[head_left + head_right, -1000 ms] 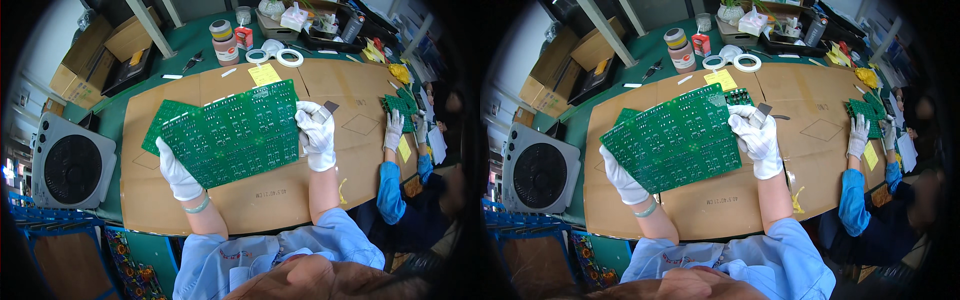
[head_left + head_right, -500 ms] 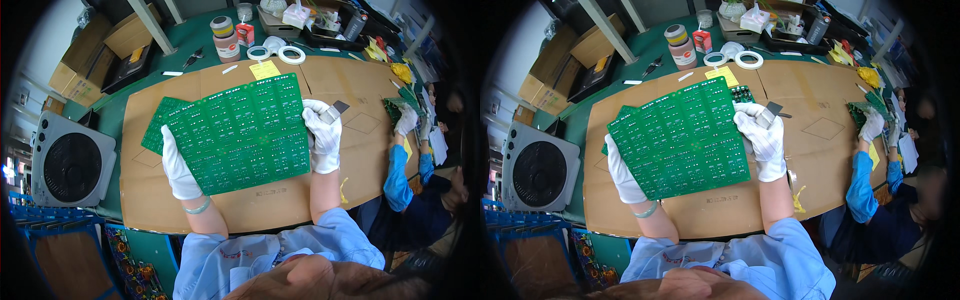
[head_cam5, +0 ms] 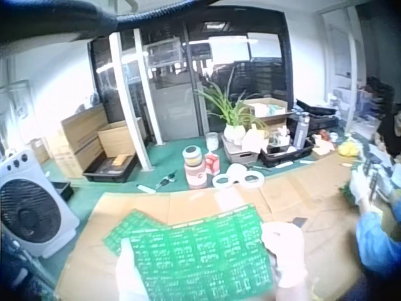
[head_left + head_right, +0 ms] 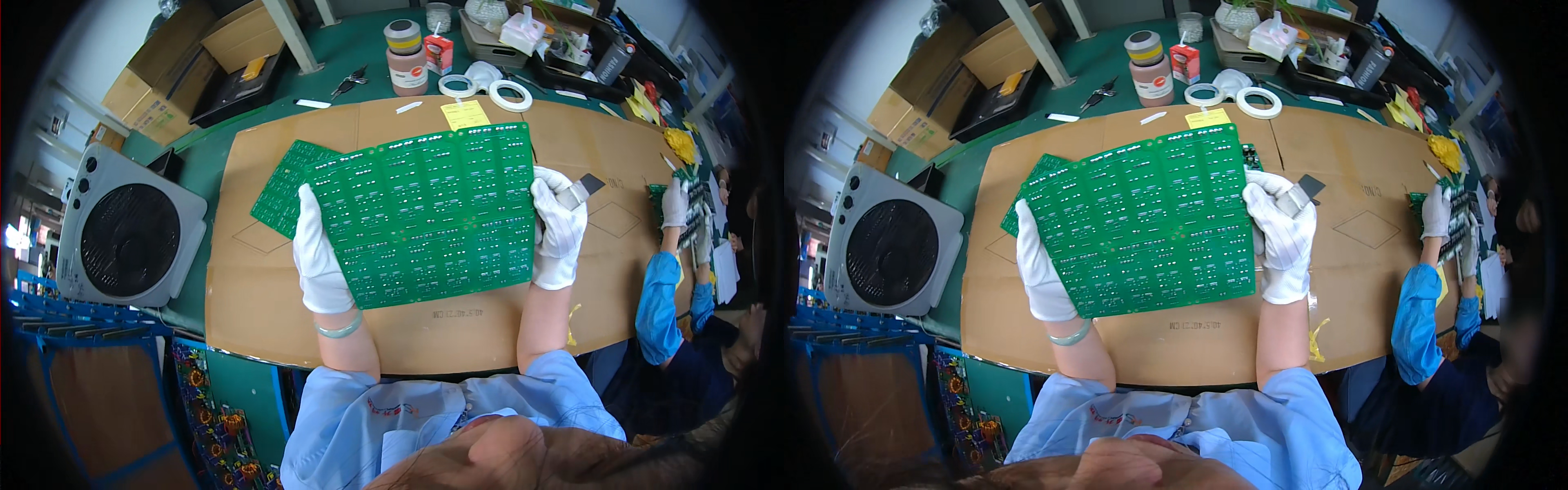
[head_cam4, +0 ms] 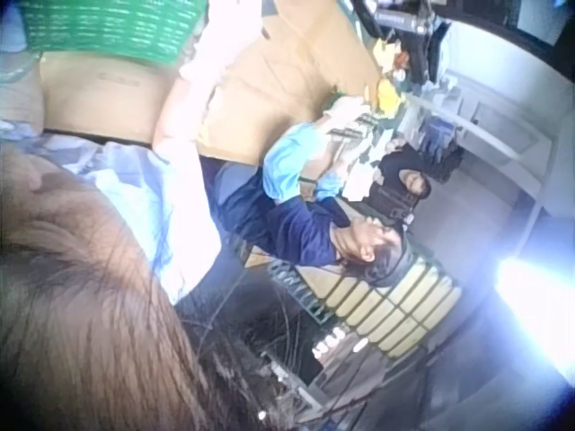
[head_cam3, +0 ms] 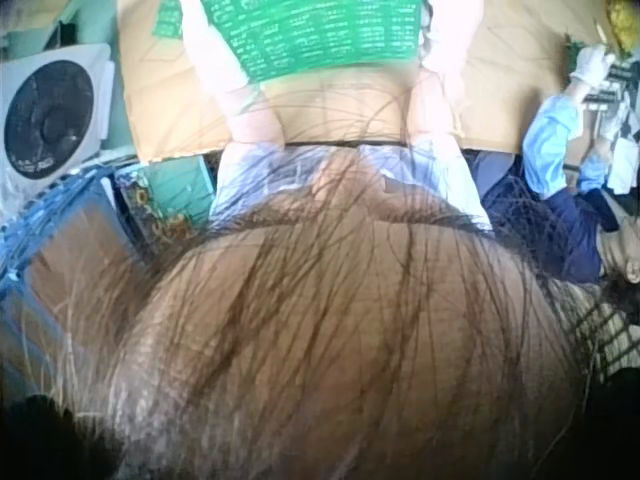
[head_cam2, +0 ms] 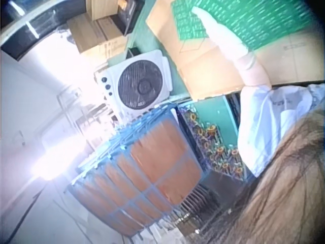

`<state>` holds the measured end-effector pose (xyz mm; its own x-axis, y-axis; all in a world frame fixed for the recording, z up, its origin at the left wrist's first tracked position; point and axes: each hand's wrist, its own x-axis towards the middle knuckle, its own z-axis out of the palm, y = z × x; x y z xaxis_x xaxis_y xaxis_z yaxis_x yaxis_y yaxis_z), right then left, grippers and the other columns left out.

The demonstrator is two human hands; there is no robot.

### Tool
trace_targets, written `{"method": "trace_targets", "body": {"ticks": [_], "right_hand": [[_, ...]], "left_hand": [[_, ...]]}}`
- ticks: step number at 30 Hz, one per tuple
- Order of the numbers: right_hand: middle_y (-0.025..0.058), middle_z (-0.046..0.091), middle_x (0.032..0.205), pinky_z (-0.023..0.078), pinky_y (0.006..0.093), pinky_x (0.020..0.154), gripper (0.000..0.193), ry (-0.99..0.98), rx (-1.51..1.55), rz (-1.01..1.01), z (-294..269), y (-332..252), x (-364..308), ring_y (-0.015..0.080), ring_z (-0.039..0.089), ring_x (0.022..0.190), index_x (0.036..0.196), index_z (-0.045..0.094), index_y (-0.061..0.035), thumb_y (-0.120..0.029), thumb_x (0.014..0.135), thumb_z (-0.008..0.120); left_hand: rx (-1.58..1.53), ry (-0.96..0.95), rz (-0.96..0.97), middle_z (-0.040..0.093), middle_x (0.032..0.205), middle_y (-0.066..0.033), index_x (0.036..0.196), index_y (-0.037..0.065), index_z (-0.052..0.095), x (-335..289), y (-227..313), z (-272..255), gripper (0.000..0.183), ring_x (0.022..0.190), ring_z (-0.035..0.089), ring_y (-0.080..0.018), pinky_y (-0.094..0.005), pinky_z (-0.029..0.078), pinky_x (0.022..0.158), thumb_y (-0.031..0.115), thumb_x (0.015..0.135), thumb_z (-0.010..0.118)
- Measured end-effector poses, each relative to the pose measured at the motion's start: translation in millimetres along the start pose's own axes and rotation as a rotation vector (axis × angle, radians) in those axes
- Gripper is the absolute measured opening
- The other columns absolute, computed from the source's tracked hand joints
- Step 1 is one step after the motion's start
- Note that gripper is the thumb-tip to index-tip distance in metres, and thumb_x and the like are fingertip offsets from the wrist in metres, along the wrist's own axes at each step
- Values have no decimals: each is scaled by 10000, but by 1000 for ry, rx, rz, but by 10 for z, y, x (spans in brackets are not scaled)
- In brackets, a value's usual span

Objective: The person holds a green circuit board with both hands, rotating it to view both sides and the edges. They use a small metal tool to point at or touch specific components on the board. The person then places the board down and picks up another one to repeat the inspection process.

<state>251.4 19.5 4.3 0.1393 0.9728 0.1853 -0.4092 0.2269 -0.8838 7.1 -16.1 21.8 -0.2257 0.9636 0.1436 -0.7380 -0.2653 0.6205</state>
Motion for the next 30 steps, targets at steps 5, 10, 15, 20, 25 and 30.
{"method": "trace_targets", "body": {"ticks": [5,10,15,20,25,30], "right_hand": [[93,666,897,486,213,686,254,24,-19,-6,4,7,20,97,611,754,1030,607,84,-102,859,633],[92,667,900,480,202,694,253,66,-17,12,24,-8,27,96,611,754,1040,606,86,-87,856,626],[97,668,890,478,206,680,267,58,-33,55,-18,-36,64,100,612,743,1046,609,96,-94,860,611],[86,670,876,473,194,659,272,55,-12,88,-20,-30,90,94,611,725,1044,617,96,-100,856,609],[81,663,876,465,205,657,280,51,-23,127,-43,-14,111,101,596,727,1060,612,78,-135,886,562],[83,658,884,462,214,671,296,42,-71,143,-67,4,108,108,589,740,1069,608,77,-157,913,518]], "left_hand": [[-18,8,3,627,1122,-132,1170,3,562,-25,-19,-28,424,982,624,-199,-325,529,837,330,1018,338],[18,3,-3,625,1132,-130,1179,9,561,-45,-7,6,431,987,624,-197,-321,528,838,344,1014,348],[39,-1,-26,624,1133,-126,1193,10,554,-63,-10,4,432,990,624,-190,-314,528,839,341,1014,342],[50,-8,-24,618,1146,-128,1214,4,535,-76,-14,71,450,995,624,-185,-303,524,843,339,1021,305],[28,-127,-38,616,1148,-129,1223,-5,523,-76,14,82,467,1004,621,-185,-296,520,849,339,1025,277],[30,-104,-32,621,1133,-133,1211,-6,527,-74,-10,67,458,996,623,-187,-298,521,839,334,1022,286]]}}
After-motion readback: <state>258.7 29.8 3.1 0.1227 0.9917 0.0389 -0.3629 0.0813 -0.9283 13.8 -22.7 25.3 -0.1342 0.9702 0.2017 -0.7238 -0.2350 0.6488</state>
